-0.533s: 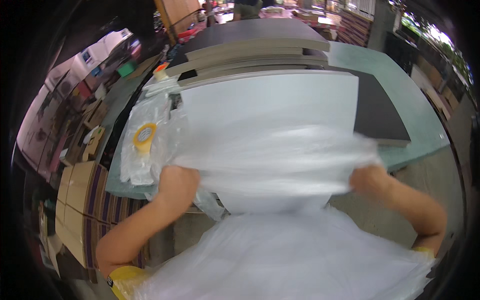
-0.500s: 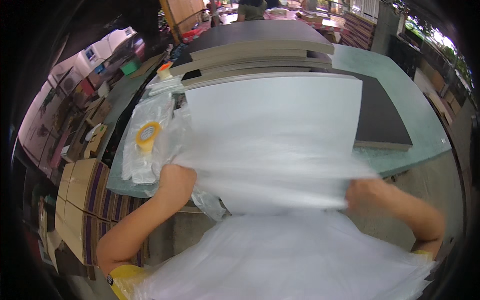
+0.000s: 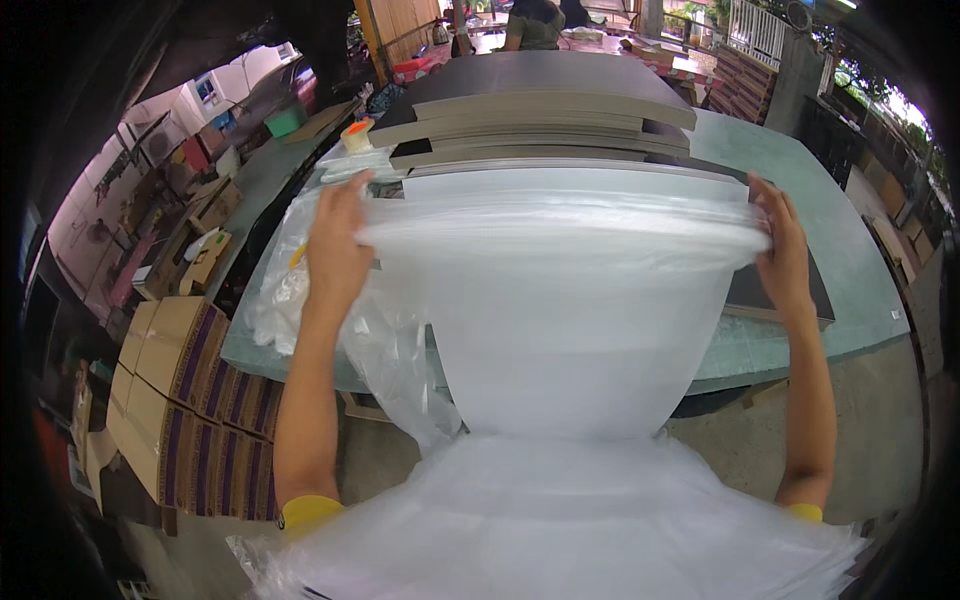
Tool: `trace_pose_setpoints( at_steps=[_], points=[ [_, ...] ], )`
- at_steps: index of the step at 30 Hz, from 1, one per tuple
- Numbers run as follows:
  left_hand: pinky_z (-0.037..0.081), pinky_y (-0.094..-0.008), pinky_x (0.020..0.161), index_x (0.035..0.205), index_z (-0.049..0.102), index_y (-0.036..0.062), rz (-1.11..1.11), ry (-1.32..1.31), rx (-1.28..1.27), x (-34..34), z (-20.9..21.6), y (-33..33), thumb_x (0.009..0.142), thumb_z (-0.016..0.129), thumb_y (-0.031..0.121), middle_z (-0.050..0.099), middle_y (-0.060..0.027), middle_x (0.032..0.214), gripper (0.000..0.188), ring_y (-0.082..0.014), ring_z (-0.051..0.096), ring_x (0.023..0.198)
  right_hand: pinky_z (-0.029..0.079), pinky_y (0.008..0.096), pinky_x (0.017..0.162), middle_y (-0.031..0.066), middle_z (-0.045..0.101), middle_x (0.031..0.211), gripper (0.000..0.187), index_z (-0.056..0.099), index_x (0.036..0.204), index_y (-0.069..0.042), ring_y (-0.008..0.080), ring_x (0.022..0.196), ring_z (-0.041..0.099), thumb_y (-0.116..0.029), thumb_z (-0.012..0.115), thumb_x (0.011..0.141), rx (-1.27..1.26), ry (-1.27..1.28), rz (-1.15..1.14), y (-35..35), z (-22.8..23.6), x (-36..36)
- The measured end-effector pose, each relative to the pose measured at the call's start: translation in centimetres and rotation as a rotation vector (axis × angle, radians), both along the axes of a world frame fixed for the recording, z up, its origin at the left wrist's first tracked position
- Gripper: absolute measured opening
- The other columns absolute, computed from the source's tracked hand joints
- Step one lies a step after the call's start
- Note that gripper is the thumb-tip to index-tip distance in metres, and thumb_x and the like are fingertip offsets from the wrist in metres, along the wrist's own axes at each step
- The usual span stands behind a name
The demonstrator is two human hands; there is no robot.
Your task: The person packages dark boards by placing each one into a clear plastic sleeve. The person pulls a sleeve from a pile, slides a board inside, and then stacks the sleeved boards together.
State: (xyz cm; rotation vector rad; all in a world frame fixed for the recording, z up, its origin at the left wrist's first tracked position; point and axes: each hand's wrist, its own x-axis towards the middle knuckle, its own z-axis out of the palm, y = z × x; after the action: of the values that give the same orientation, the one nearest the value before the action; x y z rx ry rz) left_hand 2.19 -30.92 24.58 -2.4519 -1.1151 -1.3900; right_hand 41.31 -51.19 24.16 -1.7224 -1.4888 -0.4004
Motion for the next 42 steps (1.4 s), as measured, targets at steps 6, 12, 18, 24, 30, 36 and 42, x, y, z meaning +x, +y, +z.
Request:
trace_pose_setpoints(
  at_steps=[6, 12, 18, 24, 30, 36, 42],
  points=[
    [0.045, -0.0300, 0.073, 0.119, 0.050, 0.0156, -0.157, 0.168, -0.151, 0.2, -0.5, -0.7, 0.058, 0.044, -0.019, 0.045, -0.0098, 0.113, 0.070, -0.0228, 0.055, 0.088, 0.040, 0.0341, 0.089, 0.0114, 0.041, 0.124, 0.068, 0.048, 0.120, -0.012, 0.0263, 0.113, 0.043, 0.020, 0.044, 0.060, -0.119, -0.090, 0.102, -1.4, -1.2, 4.4],
    [0.044, -0.0288, 0.076, 0.115, 0.053, 0.0147, -0.155, 0.164, -0.013, 1.6, 0.8, -0.8, 0.061, 0.041, -0.018, 0.045, -0.0083, 0.112, 0.064, -0.0249, 0.055, 0.087, 0.037, 0.0291, 0.093, 0.0100, 0.039, 0.126, 0.066, 0.050, 0.119, -0.009, 0.0217, 0.114, 0.041, 0.021, 0.042, 0.060, 0.009, 0.278, 0.289, -0.1, 0.0, 4.2],
    [0.043, -0.0246, 0.071, 0.111, 0.055, 0.0072, -0.311, 0.122, 0.028, 0.2, 1.2, -0.8, 0.066, 0.047, -0.011, 0.053, -0.0071, 0.095, 0.049, -0.0182, 0.055, 0.078, 0.045, 0.0254, 0.082, 0.0060, 0.058, 0.097, 0.059, 0.053, 0.114, -0.007, 0.0169, 0.092, 0.055, 0.018, 0.047, 0.061, -0.085, 0.022, 0.002, -3.2, 1.3, 3.4],
    [0.043, -0.0203, 0.046, 0.115, 0.047, -0.0005, -0.780, -0.609, -1.001, -2.1, -0.1, -0.1, 0.060, 0.064, 0.012, 0.060, -0.0053, 0.079, 0.059, -0.0106, 0.052, 0.051, 0.051, 0.0286, 0.067, 0.0091, 0.060, 0.095, 0.048, 0.053, 0.108, 0.002, 0.0141, 0.078, 0.059, -0.011, 0.070, 0.066, -0.210, 1.217, 0.741, -6.4, 0.2, 6.4],
    [0.039, -0.0279, 0.040, 0.088, 0.052, -0.0004, -0.628, -0.719, -2.048, -10.3, -21.6, -2.2, 0.062, 0.065, 0.003, 0.055, -0.0106, 0.070, 0.029, -0.0190, 0.051, 0.050, 0.046, 0.0255, 0.067, 0.0090, 0.059, 0.088, 0.041, 0.055, 0.105, 0.001, 0.0151, 0.081, 0.056, -0.008, 0.062, 0.066, -0.898, 1.103, 0.481, -10.0, -19.3, 3.2],
    [0.042, -0.0265, 0.048, 0.085, 0.053, 0.0002, -0.436, -0.510, -2.004, -7.1, -33.8, -6.5, 0.071, 0.062, 0.006, 0.055, -0.0074, 0.067, 0.018, -0.0153, 0.053, 0.056, 0.045, 0.0293, 0.073, 0.0099, 0.060, 0.091, 0.036, 0.058, 0.100, -0.002, 0.0194, 0.086, 0.057, -0.016, 0.060, 0.068, -0.935, 1.052, -0.147, -14.0, -36.4, -0.9],
    [0.042, -0.0241, 0.052, 0.084, 0.054, 0.0003, -0.331, -0.166, -1.636, -7.7, -33.5, -8.0, 0.074, 0.061, 0.007, 0.056, -0.0054, 0.067, 0.015, -0.0127, 0.053, 0.058, 0.044, 0.0331, 0.074, 0.0090, 0.062, 0.084, 0.023, 0.062, 0.086, -0.003, 0.0220, 0.084, 0.057, -0.018, 0.060, 0.069, -0.451, 1.647, -0.078, -13.3, -32.3, -0.2]
  ],
)
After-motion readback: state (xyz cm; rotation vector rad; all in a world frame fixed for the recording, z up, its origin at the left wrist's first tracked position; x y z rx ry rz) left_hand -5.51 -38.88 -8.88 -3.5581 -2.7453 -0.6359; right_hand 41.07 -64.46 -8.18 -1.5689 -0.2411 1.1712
